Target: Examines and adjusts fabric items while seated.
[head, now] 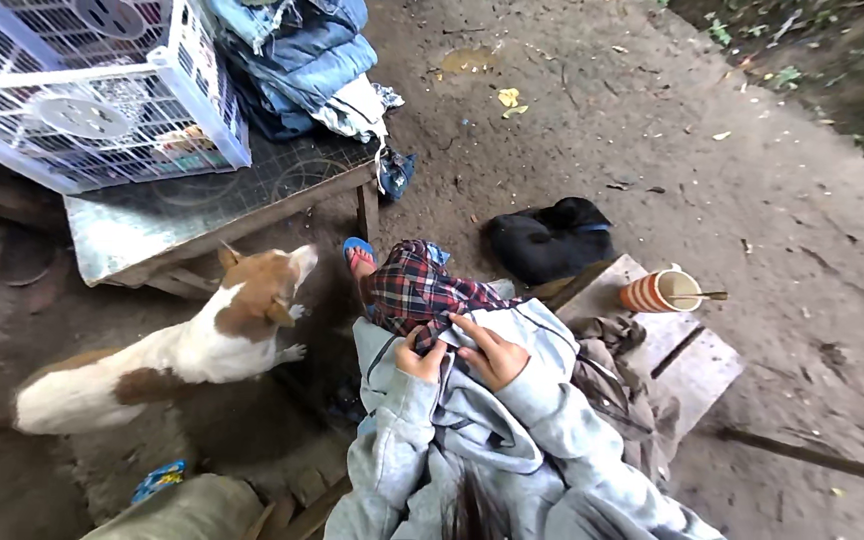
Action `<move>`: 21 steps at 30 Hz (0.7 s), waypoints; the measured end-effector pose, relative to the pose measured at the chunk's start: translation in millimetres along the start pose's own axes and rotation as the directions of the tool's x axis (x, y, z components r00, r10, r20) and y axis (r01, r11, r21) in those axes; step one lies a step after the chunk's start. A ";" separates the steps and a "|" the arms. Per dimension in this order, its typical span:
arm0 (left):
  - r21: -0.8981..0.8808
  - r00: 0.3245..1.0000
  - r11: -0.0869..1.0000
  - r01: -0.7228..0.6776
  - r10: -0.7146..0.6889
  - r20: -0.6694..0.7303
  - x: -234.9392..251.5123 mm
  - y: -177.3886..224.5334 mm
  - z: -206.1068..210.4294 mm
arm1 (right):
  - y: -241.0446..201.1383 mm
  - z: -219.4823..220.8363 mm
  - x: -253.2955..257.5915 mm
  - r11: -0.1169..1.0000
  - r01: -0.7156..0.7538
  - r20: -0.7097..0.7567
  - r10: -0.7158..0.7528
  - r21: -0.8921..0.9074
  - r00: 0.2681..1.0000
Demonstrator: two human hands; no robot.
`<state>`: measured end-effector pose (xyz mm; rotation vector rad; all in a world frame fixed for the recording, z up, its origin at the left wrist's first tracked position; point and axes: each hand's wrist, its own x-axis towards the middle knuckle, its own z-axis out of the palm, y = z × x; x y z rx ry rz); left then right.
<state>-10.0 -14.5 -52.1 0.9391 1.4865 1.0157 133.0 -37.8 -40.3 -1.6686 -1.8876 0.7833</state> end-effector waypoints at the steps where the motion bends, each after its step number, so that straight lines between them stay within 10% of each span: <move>1: 0.008 1.000 1.000 -0.015 0.015 -0.006 0.4 -1.2 1.5 | 1.0 -0.5 -0.5 1.000 -0.003 0.000 0.003 0.001 1.000; 10: 0.026 0.996 0.996 -0.080 0.079 0.039 9.9 -7.4 0.9 | 19.4 -12.4 24.0 0.743 -0.174 0.226 0.031 0.646 0.974; 16: -0.038 0.993 0.999 0.011 -0.007 0.117 23.2 -0.6 -14.4 | 33.3 -14.7 34.4 0.825 -0.111 0.325 -0.091 0.554 0.941; 21: -0.135 0.994 0.990 0.044 -0.030 0.105 25.8 1.2 -15.6 | 37.1 -25.9 27.0 0.745 -0.303 0.364 0.087 0.594 0.927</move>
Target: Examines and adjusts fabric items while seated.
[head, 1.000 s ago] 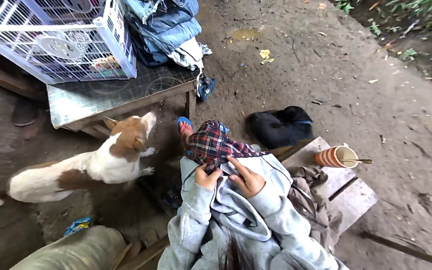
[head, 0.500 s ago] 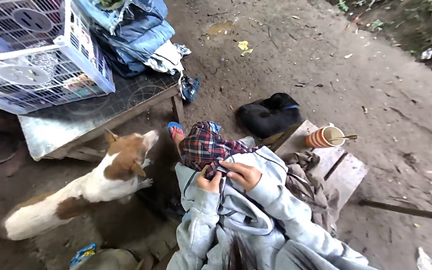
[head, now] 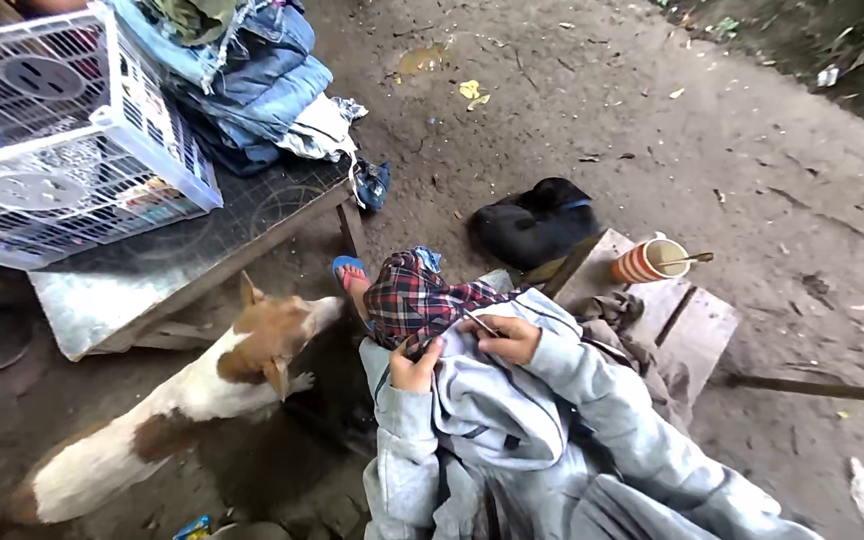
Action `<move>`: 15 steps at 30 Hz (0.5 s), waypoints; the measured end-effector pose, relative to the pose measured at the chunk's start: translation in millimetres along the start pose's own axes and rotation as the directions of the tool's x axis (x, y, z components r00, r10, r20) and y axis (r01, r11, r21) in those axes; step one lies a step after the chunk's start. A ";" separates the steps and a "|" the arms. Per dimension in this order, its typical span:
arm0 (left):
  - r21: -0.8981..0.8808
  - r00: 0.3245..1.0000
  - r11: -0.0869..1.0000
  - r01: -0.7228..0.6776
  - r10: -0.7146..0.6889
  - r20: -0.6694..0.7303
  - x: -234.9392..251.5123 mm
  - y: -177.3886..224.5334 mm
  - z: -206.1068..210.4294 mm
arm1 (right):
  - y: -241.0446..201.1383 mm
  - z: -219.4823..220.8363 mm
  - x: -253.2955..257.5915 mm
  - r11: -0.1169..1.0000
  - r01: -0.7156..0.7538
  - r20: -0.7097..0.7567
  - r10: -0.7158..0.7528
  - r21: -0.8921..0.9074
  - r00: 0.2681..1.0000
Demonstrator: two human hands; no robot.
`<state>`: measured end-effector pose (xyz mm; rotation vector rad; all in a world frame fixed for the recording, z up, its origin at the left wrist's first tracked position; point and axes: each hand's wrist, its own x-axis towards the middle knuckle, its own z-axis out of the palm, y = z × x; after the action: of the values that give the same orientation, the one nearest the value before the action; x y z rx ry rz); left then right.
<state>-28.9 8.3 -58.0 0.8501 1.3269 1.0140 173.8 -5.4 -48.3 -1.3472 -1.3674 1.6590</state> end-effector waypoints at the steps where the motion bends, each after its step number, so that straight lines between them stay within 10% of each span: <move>1: -0.002 1.000 1.000 0.002 -0.002 -0.004 -0.5 0.0 0.7 | -7.3 -3.3 -4.6 0.997 -0.075 -0.005 0.075 0.022 0.997; 9: -0.115 0.946 0.987 0.115 -0.073 0.317 6.1 12.8 -30.3 | -34.4 40.1 -38.2 0.895 0.070 0.481 0.170 -0.441 0.860; 15: 0.049 0.929 0.995 0.082 -0.094 0.359 14.6 22.5 -27.9 | -32.9 61.8 -36.9 0.769 0.019 0.420 0.328 -0.639 0.846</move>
<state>-59.3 28.0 -44.6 0.9427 1.0583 0.7239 122.2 -49.8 -7.8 -1.4485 -2.3470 1.8419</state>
